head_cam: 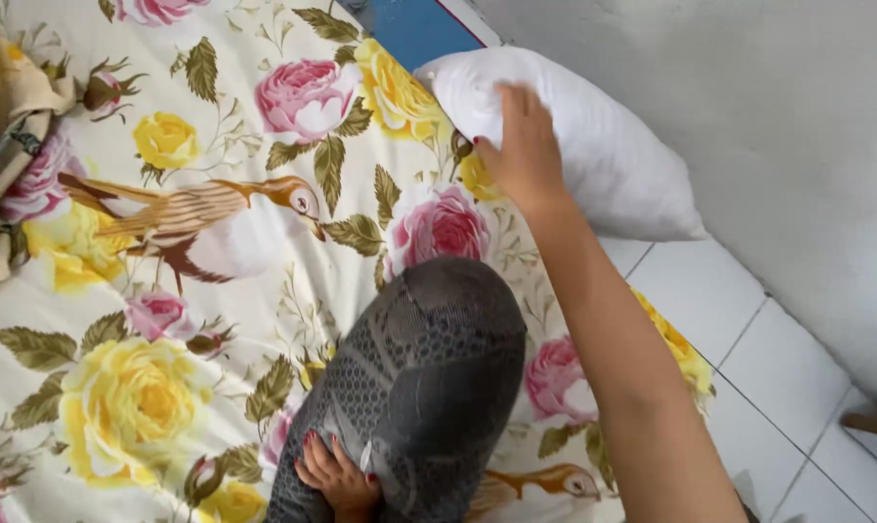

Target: Organizing pillows and sweeping the bed area.

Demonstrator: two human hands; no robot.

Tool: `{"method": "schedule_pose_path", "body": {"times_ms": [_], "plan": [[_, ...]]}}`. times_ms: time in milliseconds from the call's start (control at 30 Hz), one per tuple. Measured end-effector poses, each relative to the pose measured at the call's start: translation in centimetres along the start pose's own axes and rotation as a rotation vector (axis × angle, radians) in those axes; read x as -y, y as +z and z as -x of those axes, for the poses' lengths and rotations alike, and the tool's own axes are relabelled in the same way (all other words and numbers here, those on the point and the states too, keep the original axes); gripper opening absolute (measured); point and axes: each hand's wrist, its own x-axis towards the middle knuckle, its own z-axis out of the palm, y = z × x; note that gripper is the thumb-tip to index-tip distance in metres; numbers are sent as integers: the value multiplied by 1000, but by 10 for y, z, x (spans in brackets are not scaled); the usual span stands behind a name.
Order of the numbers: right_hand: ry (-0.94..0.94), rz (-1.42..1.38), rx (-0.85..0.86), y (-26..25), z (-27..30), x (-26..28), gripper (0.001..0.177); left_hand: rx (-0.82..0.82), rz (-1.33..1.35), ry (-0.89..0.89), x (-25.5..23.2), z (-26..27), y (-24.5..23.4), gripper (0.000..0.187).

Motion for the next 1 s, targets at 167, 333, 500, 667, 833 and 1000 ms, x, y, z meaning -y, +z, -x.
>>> {"method": "schedule_pose_path", "body": {"times_ms": [167,333,500,667,833,1000], "plan": [[-26,393,-29,28,-33,-6,92,31,-23,-13,28,33,21,84],[172,342,207,84,3,-30,65,64,-16,0,29,39,16,83],[231,-8,-72,74,53,-31,45,53,10,4,20,32,23,87],[283,45,20,10,121,-23,45,15,57,0,16,6,31,87],[420,28,10,-36,210,-32,29,-17,121,-7,2,-42,19,84],[353,-141,-144,-81,284,-22,25,-23,199,30,7,-81,-3,77]]}}
